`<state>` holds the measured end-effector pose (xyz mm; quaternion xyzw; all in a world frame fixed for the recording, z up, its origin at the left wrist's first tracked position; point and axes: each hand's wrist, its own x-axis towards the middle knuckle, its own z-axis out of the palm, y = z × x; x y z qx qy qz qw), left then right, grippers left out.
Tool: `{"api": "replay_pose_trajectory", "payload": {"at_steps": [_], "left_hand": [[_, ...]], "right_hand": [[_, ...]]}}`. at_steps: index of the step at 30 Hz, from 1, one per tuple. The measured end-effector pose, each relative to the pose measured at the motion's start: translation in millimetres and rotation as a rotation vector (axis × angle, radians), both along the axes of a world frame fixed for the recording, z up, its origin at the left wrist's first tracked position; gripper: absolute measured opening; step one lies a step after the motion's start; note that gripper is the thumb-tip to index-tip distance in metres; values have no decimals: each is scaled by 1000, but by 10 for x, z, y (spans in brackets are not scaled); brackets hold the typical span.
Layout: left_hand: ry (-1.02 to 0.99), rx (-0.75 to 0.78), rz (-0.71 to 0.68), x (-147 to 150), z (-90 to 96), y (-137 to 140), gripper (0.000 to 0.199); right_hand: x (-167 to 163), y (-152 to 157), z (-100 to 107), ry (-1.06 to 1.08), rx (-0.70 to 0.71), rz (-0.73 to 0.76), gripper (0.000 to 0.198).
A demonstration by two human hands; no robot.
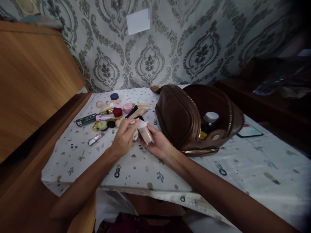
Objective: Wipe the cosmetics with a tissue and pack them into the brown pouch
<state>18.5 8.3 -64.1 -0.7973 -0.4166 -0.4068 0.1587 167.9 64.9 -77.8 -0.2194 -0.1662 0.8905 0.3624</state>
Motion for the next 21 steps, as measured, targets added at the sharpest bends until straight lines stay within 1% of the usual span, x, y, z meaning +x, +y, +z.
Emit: {"api": "replay_pose_trajectory", "payload": {"at_steps": [3, 5, 8, 12, 14, 17, 19, 21], "left_hand": [[-72, 3, 120, -88, 3, 32, 40], [-65, 0, 126, -105, -6, 43, 41], [18, -9, 49, -51, -30, 32, 42], [132, 1, -118, 81, -26, -30, 43], [175, -8, -193, 135, 0, -67, 42], [201, -38, -262, 186, 41, -108, 41], [177, -35, -283, 197, 53, -119, 42], [131, -15, -266, 187, 48, -115, 44]], "right_hand": [[-15, -18, 6, -13, 5, 41, 15], [-23, -14, -3, -3, 6, 48, 18], [-30, 10, -13, 8, -7, 16, 24], [-12, 43, -1, 54, -52, -64, 30], [10, 56, 0, 73, -50, -40, 34], [45, 73, -12, 78, -57, 35, 41], [57, 78, -14, 77, -61, 67, 41], [57, 72, -4, 83, -54, 55, 35]]}}
